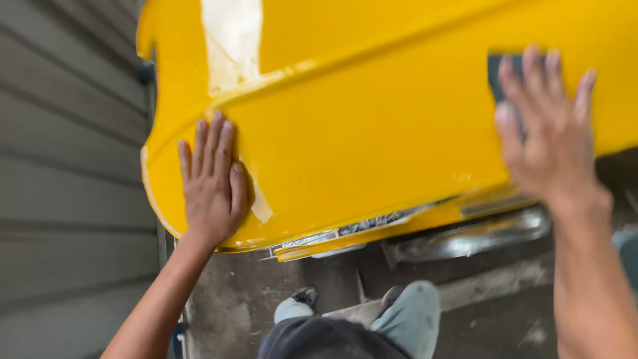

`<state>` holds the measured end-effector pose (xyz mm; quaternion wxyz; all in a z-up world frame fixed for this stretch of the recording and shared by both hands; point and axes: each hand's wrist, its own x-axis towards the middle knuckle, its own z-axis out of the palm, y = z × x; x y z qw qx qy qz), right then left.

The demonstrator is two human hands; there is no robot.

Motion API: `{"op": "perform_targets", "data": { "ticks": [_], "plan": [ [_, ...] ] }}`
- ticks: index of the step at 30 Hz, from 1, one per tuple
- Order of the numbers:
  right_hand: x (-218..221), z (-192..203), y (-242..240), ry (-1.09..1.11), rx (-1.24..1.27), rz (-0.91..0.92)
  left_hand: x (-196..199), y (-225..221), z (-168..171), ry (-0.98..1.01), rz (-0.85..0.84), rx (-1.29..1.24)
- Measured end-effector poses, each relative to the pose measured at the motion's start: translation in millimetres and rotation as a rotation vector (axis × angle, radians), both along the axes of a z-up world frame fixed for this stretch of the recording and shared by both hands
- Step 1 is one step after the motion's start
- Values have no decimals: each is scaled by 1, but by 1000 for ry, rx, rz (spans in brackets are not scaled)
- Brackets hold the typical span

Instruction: Sanding the yellow roof section of a tricycle-type vehicle using a sanding block.

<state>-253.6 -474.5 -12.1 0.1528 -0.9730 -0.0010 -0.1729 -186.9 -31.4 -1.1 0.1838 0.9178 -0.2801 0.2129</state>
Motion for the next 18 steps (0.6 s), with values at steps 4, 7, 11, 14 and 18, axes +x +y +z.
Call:
{"op": "perform_targets", "data": {
  "ticks": [4, 7, 11, 14, 18],
  "plan": [
    [16, -12, 67, -24, 98, 349, -9, -5, 3, 8, 153, 20],
    [29, 10, 157, 47, -9, 574, -18, -6, -4, 42, 194, -20],
    [27, 25, 121, 170, -234, 637, -32, -14, -25, 51, 427, -115],
    [0, 19, 44, 213, -247, 533, -39, -18, -19, 143, 663, -165],
    [23, 12, 99, 41, -152, 503, -36, -17, -18, 155, 644, -140]
  ]
}}
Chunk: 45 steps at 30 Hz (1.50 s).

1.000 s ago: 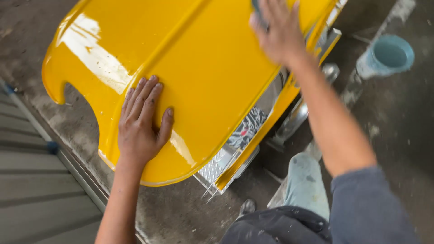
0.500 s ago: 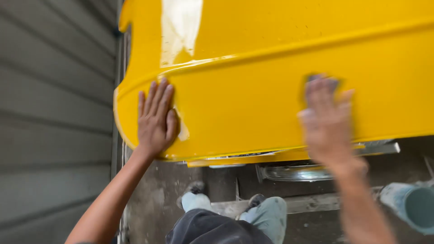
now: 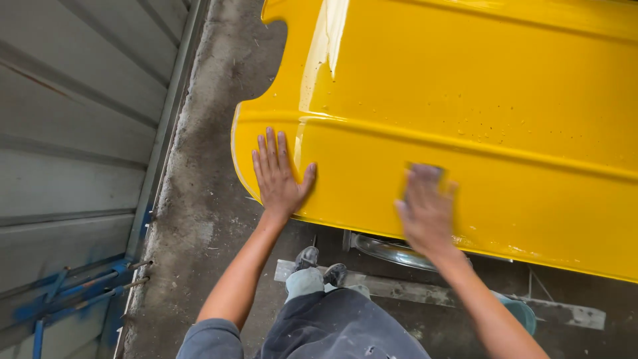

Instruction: Sanding the yellow roof section of a tricycle-type vehicle using a sanding block.

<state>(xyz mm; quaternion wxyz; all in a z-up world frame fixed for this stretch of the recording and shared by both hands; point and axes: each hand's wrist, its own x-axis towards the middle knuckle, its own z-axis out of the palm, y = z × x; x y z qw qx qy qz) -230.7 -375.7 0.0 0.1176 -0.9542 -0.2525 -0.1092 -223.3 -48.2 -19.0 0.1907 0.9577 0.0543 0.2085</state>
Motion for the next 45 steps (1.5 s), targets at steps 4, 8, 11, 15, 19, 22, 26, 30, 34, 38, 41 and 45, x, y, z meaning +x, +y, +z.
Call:
{"op": "perform_targets", "data": {
  "ticks": [4, 8, 11, 15, 19, 22, 26, 30, 34, 38, 41, 45],
  "plan": [
    [34, 30, 112, 116, 78, 149, -5, 1, 2, -17, 3, -7],
    [43, 37, 19, 109, -110, 203, -3, 4, 7, -5, -21, -23],
    [23, 48, -67, 119, -139, 69, -11, -3, 5, 2, -12, -22],
    [51, 17, 3, 108, 16, 146, 5, 6, 6, -69, 45, -6],
    [61, 45, 64, 58, 24, 356, -4, -9, -3, -57, 81, -62],
    [56, 49, -9, 36, -133, 445, -7, -45, -10, -52, 197, -93],
    [9, 21, -164, 47, -225, 418, 7, -98, -11, -90, 636, -136],
    [27, 21, -94, 79, -212, 502, 7, -97, -1, -95, 678, -159],
    [56, 45, 27, 29, -161, 655, 10, -91, -13, -120, 671, -289],
    [50, 59, 4, 36, -192, 688, 8, -89, -13, -190, 641, -281],
    [13, 40, -119, 45, -338, 618, 15, -95, -19, -162, 677, -290],
    [38, 33, -75, 8, -314, 675, 21, -87, -17, -245, 647, -235]
  ]
}}
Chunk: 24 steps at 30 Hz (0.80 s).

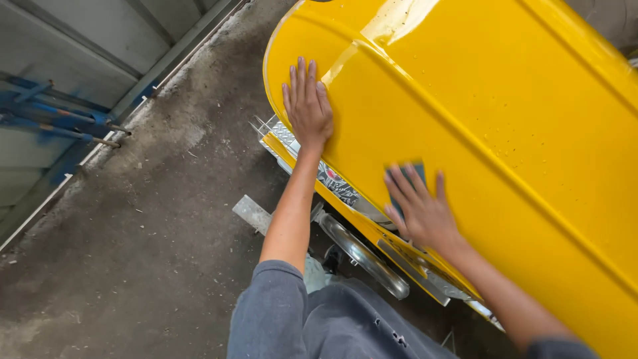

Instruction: Sanding the yellow roof section of a tricycle-type vehicle using a sanding block.

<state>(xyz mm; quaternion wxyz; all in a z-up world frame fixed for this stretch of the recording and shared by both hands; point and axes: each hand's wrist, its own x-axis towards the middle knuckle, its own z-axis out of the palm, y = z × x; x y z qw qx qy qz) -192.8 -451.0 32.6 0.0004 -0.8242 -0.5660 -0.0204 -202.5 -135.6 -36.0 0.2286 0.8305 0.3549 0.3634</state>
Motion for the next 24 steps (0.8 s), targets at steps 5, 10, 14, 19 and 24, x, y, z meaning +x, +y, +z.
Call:
{"op": "perform_targets", "data": {
  "ticks": [5, 10, 14, 19, 24],
  "plan": [
    [85, 10, 173, -2, 154, 153, -16, 10, -25, -187, -81, -210],
    [78, 85, 170, 424, 234, 99, -75, -27, 10, -377, -210, -596],
    [56, 118, 78, 1085, 253, -428, -116, -105, 26, -604, -692, -1157],
    [46, 74, -15, 1101, 64, -564, -117, -209, 45, -670, -1060, -1546],
    [73, 76, -76, 521, 404, -102, -108, -187, 26, -134, -619, -1444]
  ]
}}
